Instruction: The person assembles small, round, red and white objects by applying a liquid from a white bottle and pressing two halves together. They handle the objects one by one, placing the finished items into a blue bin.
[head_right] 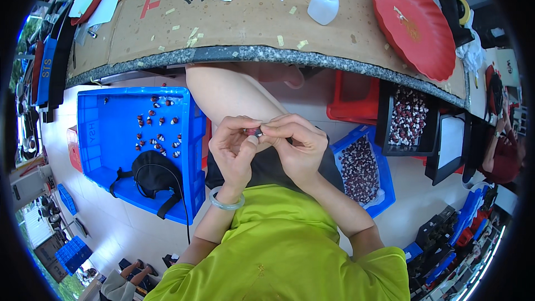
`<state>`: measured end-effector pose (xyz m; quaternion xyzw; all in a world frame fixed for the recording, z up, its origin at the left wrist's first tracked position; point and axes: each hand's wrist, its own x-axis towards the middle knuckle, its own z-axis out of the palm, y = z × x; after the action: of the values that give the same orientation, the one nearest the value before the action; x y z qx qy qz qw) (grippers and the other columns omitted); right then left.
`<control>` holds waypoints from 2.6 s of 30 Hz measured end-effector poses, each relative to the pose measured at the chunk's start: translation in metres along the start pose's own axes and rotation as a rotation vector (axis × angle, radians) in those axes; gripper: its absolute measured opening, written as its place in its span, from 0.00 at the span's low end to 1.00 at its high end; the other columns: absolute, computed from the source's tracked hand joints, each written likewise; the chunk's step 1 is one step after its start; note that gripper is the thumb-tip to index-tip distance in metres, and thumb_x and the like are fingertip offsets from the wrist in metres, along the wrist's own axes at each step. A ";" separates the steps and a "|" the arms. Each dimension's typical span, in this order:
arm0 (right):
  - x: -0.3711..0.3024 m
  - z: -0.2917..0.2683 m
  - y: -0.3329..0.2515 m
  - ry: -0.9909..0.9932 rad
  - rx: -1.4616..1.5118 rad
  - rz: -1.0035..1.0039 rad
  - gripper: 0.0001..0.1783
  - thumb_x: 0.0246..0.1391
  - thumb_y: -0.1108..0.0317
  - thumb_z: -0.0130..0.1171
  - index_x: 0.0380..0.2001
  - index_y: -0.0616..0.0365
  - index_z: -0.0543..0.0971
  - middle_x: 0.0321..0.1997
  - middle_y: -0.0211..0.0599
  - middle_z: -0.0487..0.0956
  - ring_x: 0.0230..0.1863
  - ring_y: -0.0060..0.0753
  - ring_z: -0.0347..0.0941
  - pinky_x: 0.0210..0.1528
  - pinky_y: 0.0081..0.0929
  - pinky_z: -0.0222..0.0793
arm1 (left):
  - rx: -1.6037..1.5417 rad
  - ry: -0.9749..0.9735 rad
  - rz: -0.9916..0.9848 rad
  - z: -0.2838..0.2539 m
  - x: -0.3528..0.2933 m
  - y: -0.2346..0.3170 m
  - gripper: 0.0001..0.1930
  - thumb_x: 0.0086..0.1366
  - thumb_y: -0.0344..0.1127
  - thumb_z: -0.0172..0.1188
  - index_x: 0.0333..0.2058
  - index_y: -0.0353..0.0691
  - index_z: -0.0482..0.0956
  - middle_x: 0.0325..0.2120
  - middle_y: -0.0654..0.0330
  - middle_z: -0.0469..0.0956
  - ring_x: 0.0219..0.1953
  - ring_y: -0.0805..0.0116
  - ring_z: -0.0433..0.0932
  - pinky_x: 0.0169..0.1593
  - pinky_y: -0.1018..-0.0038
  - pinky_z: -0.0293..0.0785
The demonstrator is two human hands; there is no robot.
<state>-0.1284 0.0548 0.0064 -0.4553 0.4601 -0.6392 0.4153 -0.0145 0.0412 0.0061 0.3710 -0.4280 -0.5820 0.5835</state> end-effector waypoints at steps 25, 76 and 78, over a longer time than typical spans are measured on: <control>0.012 0.003 -0.019 -0.043 -0.396 -0.235 0.11 0.37 0.87 0.61 0.28 0.65 0.81 0.26 0.39 0.79 0.26 0.28 0.77 0.28 0.19 0.72 | -0.275 -0.021 -0.289 -0.001 0.007 0.008 0.11 0.56 0.23 0.45 0.38 0.30 0.71 0.33 0.61 0.72 0.35 0.80 0.71 0.40 0.82 0.73; 0.012 0.006 -0.021 0.005 -0.351 -0.129 0.12 0.39 0.91 0.55 0.26 0.66 0.81 0.28 0.41 0.79 0.27 0.27 0.78 0.30 0.19 0.76 | -0.238 -0.050 -0.235 -0.007 0.007 0.003 0.13 0.56 0.20 0.45 0.41 0.26 0.71 0.35 0.58 0.71 0.37 0.78 0.72 0.43 0.81 0.74; 0.012 0.007 -0.021 0.004 -0.336 -0.120 0.12 0.39 0.91 0.55 0.26 0.66 0.81 0.28 0.41 0.79 0.27 0.27 0.78 0.30 0.19 0.76 | -0.252 -0.051 -0.235 -0.006 0.007 0.003 0.14 0.56 0.20 0.45 0.41 0.26 0.71 0.35 0.58 0.71 0.37 0.78 0.72 0.43 0.81 0.74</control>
<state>-0.1268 0.0469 0.0307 -0.5438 0.5333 -0.5777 0.2935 -0.0078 0.0338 0.0071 0.3275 -0.3201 -0.7044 0.5423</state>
